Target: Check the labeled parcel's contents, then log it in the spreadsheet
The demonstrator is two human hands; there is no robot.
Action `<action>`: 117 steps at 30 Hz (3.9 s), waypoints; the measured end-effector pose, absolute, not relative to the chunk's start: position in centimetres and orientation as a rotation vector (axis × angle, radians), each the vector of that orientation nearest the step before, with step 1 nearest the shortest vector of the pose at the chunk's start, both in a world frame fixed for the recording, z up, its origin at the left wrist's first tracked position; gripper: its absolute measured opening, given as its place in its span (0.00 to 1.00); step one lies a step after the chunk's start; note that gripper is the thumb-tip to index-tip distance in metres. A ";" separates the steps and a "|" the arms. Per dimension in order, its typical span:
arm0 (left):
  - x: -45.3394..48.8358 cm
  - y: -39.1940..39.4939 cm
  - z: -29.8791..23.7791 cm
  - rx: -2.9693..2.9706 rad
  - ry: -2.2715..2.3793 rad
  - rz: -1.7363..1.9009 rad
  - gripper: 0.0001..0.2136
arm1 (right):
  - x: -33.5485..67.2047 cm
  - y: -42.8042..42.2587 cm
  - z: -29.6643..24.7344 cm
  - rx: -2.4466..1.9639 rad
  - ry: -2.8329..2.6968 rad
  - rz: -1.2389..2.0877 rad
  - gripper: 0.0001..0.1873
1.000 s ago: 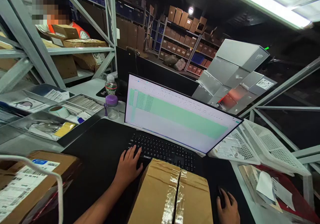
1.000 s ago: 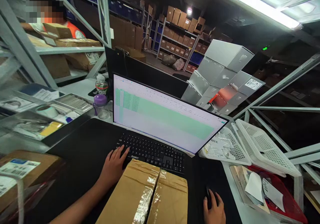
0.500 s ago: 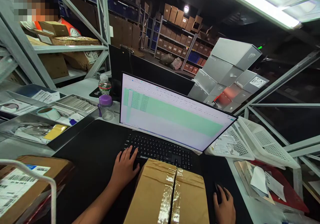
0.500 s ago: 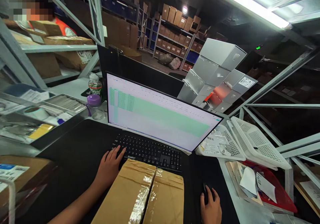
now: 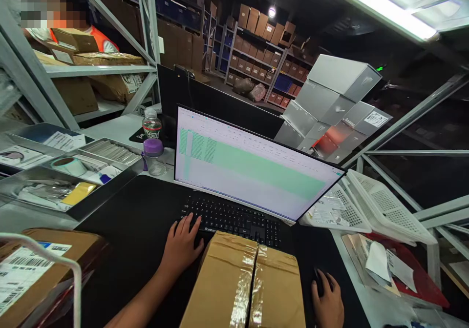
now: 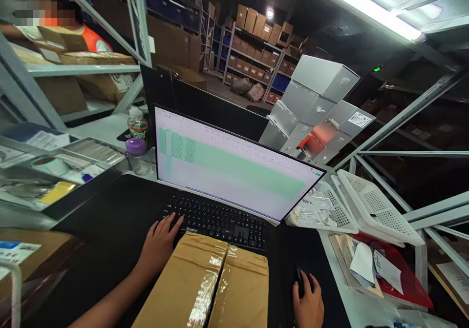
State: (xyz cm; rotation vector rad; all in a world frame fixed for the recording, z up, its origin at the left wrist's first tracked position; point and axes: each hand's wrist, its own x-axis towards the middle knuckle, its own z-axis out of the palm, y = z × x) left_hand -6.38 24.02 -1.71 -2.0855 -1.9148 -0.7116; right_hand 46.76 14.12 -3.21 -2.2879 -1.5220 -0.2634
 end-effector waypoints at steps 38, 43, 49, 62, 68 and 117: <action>-6.3 23.9 -1.7 -2.092 -1.950 -0.664 0.28 | 47.6 14.5 -4.1 -2.299 -1.451 -0.222 0.37; -6.2 23.8 -1.5 -2.081 -1.950 -0.677 0.28 | 47.6 14.6 -3.9 -2.283 -1.455 -0.211 0.34; -6.3 23.9 -1.7 -2.090 -1.968 -0.711 0.28 | 47.5 14.5 -3.9 -2.296 -1.446 -0.211 0.34; -6.4 24.0 -1.7 -2.075 -1.948 -0.671 0.26 | 46.9 14.2 -3.2 -2.299 -1.520 -0.232 0.35; -6.4 24.1 -1.8 -2.102 -1.961 -0.707 0.26 | 46.6 14.3 -3.0 -2.297 -1.501 -0.234 0.34; -6.2 23.9 -1.7 -2.078 -1.915 -0.728 0.27 | 47.4 14.1 -3.7 -2.269 -1.498 -0.170 0.33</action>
